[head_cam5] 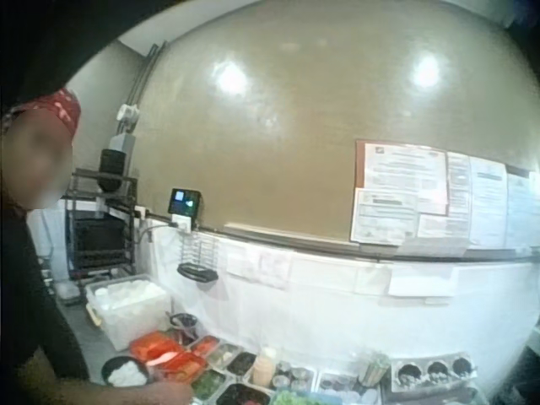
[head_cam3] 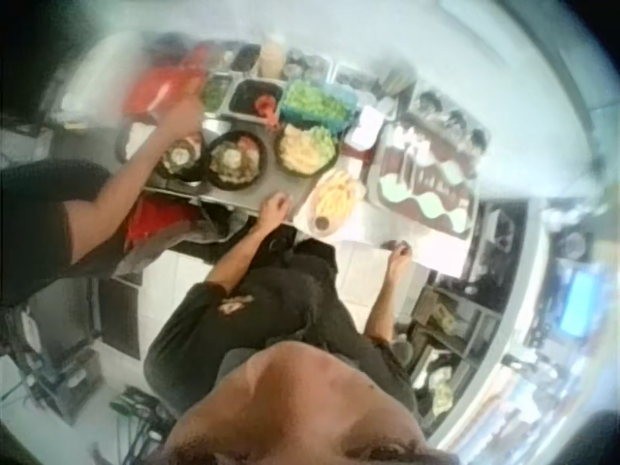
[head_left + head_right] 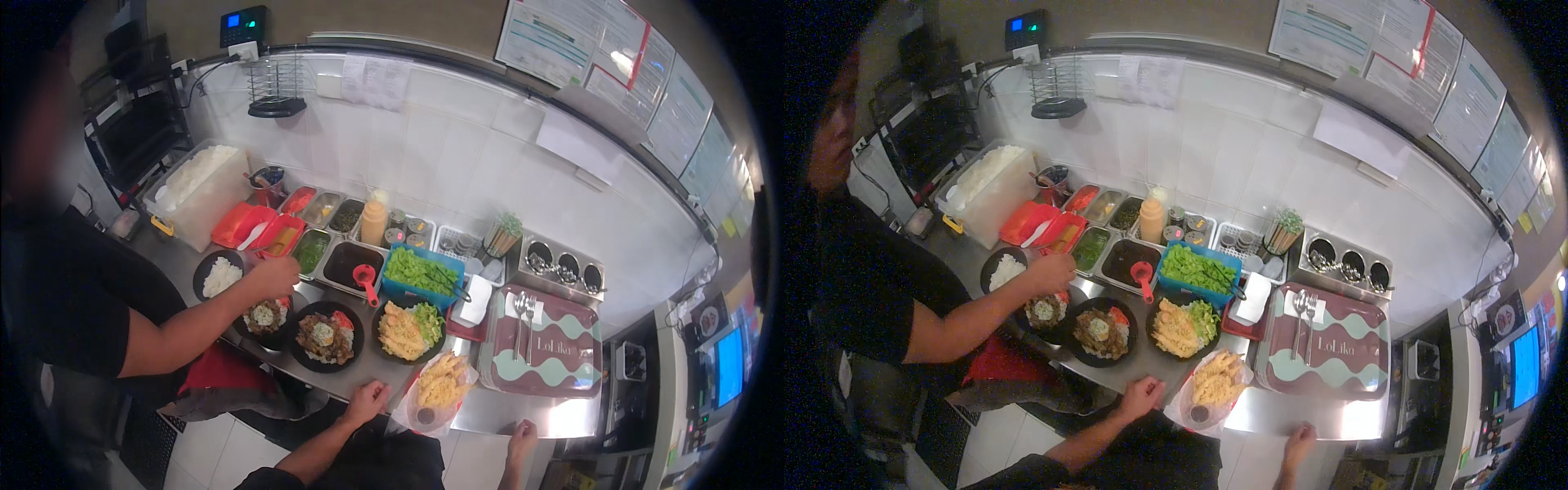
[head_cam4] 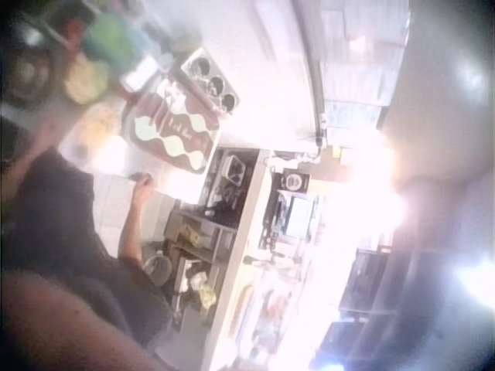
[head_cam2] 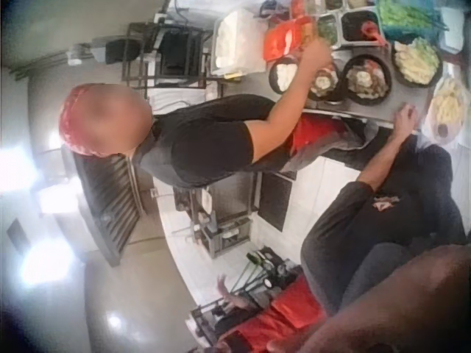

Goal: The person retrieves a plastic bag, uses tongs to transfer fried food from a deep fryer into the bag, then assembles multiple plates with rice, toppings, and sauces. The person places the completed plates on a tray and carries them toward the dining area.

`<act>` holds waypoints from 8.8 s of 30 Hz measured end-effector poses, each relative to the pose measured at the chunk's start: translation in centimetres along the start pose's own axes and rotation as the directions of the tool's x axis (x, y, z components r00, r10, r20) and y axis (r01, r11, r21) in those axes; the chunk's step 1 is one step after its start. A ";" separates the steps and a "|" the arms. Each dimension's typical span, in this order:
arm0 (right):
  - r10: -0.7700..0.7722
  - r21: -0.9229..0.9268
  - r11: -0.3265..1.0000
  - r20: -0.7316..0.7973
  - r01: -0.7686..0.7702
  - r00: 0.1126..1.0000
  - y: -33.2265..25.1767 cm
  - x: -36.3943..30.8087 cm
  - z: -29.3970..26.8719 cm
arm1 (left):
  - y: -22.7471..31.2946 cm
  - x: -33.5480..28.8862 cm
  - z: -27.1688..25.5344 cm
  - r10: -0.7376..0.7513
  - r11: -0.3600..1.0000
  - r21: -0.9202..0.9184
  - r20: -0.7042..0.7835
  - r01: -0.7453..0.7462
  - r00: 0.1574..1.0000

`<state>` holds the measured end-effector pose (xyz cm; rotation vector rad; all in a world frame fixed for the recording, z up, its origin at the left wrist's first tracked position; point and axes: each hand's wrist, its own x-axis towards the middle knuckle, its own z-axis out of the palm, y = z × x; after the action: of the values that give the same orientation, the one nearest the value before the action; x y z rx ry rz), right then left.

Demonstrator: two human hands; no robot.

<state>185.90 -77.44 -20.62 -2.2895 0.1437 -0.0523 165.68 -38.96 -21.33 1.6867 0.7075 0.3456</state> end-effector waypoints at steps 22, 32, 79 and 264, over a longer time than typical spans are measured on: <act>-0.298 -0.446 0.887 -0.361 0.117 0.884 -0.7 4.3 4.2 | 0.3 0.6 0.4 -0.043 0.999 -0.030 -0.037 0.042 0.998; -0.410 -0.446 0.847 -0.203 0.289 0.889 -0.9 4.3 3.7 | 1.0 0.4 0.1 -0.110 0.994 -0.019 -0.043 0.109 0.993; -0.425 -0.407 0.866 -0.291 0.291 0.857 -3.8 3.1 3.0 | -1.3 0.6 0.9 -0.101 0.990 -0.104 -0.077 0.093 0.992; -0.349 -0.351 0.904 -0.279 0.243 0.895 -1.4 3.5 2.7 | 39.5 7.9 8.0 0.779 0.613 0.066 -0.217 -0.787 0.589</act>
<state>189.72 -74.95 -21.40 -2.5801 -0.0332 -0.6260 186.88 -44.22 13.43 1.8670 0.0416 1.1952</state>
